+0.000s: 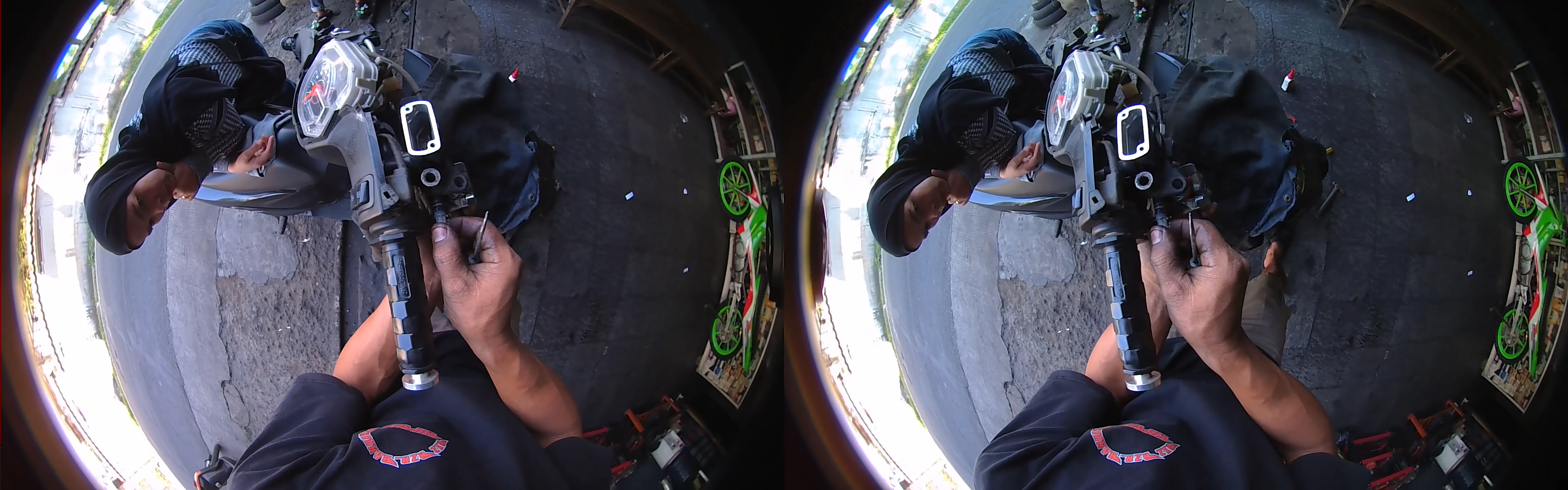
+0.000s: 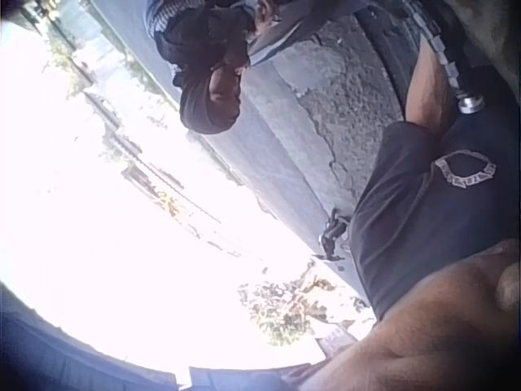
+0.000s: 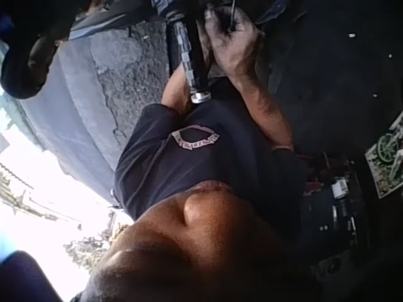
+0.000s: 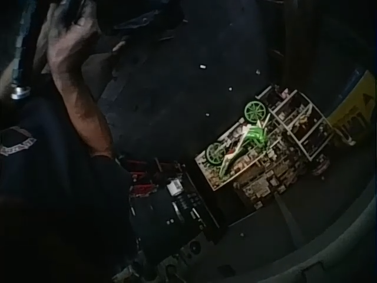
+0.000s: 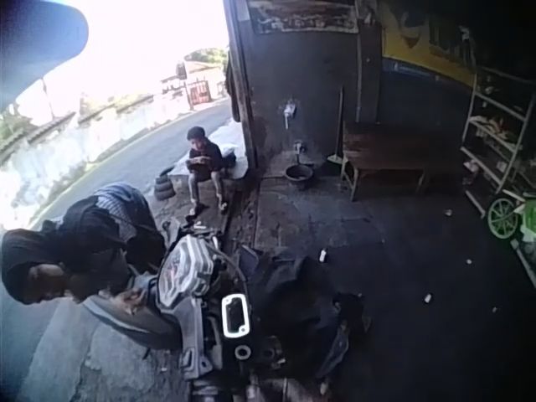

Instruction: Repairing and maintaining the brake lever and master cylinder assembly on a motorcycle.

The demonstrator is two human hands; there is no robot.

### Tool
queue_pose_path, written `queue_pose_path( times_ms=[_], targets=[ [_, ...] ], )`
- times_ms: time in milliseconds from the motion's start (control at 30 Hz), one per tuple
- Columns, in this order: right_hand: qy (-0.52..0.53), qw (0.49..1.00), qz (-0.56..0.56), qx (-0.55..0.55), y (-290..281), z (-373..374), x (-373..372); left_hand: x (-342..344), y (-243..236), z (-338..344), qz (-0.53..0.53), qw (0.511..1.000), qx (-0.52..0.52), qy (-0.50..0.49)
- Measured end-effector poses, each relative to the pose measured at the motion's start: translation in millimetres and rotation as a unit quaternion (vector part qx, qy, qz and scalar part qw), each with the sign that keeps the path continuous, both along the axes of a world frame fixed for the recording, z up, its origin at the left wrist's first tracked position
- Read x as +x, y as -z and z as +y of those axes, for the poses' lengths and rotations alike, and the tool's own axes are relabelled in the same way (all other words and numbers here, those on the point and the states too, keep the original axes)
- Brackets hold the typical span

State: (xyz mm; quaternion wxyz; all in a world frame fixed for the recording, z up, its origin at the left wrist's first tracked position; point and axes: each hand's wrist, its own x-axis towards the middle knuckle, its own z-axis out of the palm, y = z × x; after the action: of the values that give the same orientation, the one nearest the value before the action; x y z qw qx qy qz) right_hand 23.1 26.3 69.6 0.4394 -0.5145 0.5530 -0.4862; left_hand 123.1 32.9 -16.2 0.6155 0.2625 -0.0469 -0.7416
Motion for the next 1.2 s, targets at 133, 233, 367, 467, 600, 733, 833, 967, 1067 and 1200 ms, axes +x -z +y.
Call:
queue_pose_path(
  times_ms=[133, 233, 367, 467, 600, 733, 833, 967, 1067, 1200],
  targets=[
    [-0.005, 1.0, -0.014, 0.0, 3, 3, 0, 0, 1, 2, -0.001, 1.0, 0.003, 0.007],
    [-0.004, 1.0, -0.008, -0.004, 5, 5, -1, -1, 2, 3, 0.0, 1.0, 0.004, 0.01],
    [-0.004, 1.0, -0.017, -0.009, 6, 7, -1, -2, 3, 2, 0.0, 1.0, 0.006, 0.014],
    [-0.004, 1.0, -0.014, 0.0, 6, 7, -1, -2, 4, 3, 0.002, 1.0, 0.008, 0.017],
    [-0.003, 1.0, -0.003, -0.014, 7, 8, -1, -5, 4, 3, 0.004, 1.0, 0.01, 0.021],
    [-0.001, 1.0, -0.018, -0.003, 7, 8, 0, -6, 6, 4, 0.007, 1.0, 0.013, 0.022],
    [0.008, 1.0, 0.0, -0.024, 6, 8, 1, -4, 7, 7, 0.007, 1.0, 0.015, 0.017],
    [0.018, 1.0, -0.019, -0.016, 5, 9, 3, 1, 8, 13, 0.001, 1.0, 0.013, 0.01],
    [0.008, 0.999, -0.047, -0.011, 5, 11, 3, 6, 9, 17, -0.007, 1.0, 0.01, 0.008],
    [0.018, 0.997, -0.045, -0.057, 7, 9, 5, 9, 11, 18, -0.018, 1.0, 0.01, 0.011]
  ],
)
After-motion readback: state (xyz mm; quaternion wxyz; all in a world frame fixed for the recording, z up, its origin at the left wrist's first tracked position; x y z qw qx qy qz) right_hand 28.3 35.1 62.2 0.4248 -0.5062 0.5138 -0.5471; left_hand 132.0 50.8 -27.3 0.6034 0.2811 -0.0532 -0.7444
